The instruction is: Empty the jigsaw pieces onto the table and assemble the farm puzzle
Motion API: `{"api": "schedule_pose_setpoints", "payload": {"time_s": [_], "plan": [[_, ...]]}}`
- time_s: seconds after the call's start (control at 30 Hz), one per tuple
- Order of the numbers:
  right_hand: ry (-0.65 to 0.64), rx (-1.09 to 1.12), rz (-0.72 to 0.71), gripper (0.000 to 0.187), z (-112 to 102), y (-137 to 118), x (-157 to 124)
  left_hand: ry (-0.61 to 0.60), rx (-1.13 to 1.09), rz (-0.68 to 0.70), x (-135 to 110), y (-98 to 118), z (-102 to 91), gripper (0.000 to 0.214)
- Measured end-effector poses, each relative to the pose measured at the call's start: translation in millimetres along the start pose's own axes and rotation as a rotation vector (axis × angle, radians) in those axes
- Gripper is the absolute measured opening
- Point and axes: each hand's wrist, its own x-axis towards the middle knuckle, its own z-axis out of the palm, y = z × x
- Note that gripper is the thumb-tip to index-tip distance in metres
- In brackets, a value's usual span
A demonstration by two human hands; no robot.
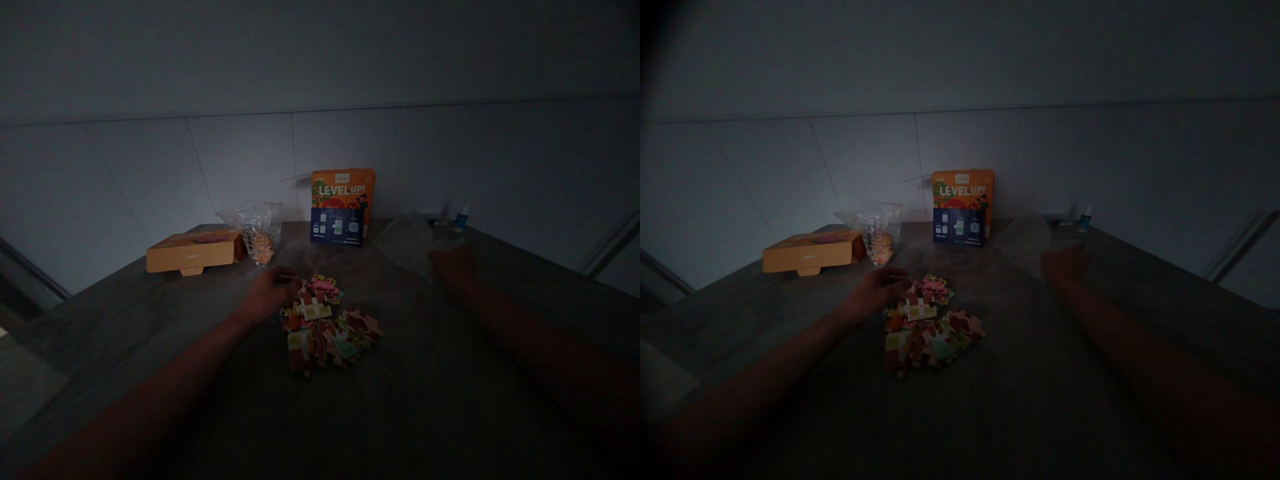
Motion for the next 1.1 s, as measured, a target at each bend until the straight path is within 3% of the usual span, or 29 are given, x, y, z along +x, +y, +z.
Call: {"api": "schedule_pose_setpoints", "payload": {"time_s": [0.07, 0.1, 0.13, 0.2, 0.3, 0.4, 0.5, 0.63, 0.7, 0.8, 0.93, 1.1], "plan": [[-0.024, -0.020, -0.151, 0.080, -3.5, -10.7, -12.6, 0.044, 0.082, 0.024, 1.7, -2.4, -2.7, 0.039], [-0.073, -0.015, -0.327, 0.075, -5.5, -16.8, -21.5, 0.075, 0.142, 0.043, 2.2, -3.4, -4.2, 0.040], [-0.162, 0.024, -0.529, 0.066, -7.7, -23.3, -32.2, 0.103, 0.209, 0.064, 2.5, -4.1, -5.6, 0.042], [-0.339, 0.077, -0.747, 0.051, -12.8, -36.1, -57.7, 0.128, 0.335, 0.092, 2.4, -4.3, -8.3, 0.043], [-0.663, 0.152, -1.082, 0.063, -22.1, -52.6, -97.9, 0.086, 0.488, 0.061, 1.1, -0.9, -10.6, 0.041], [-0.917, 0.166, -1.262, 0.075, -30.3, -63.5, -125.1, 0.097, 0.601, 0.095, -2.2, 4.9, -9.2, 0.042], [-1.041, 0.092, -1.287, 0.084, -34.0, -67.9, -134.2, 0.074, 0.627, 0.315, -6.9, 7.5, -3.6, 0.045], [-1.126, 0.036, -1.186, 0.088, -33.5, -67.6, -132.8, -0.203, 0.696, 0.561, -11.2, 0.5, 6.5, 0.055], [-1.122, 0.030, -1.160, 0.086, -32.3, -66.6, -131.7, -0.305, 0.727, 0.564, -11.6, -4.3, 10.1, 0.058], [-1.098, 0.036, -1.170, 0.084, -29.6, -64.7, -131.4, -0.336, 0.734, 0.540, -11.3, -7.2, 12.0, 0.056], [-1.073, 0.061, -1.177, 0.081, -26.4, -62.6, -131.6, -0.318, 0.664, 0.574, -12.4, -3.1, 11.3, 0.052], [-0.930, 0.024, -1.144, 0.079, -23.8, -60.6, -129.5, -0.232, 0.465, 0.562, -15.4, 3.5, 11.0, 0.053]]}}
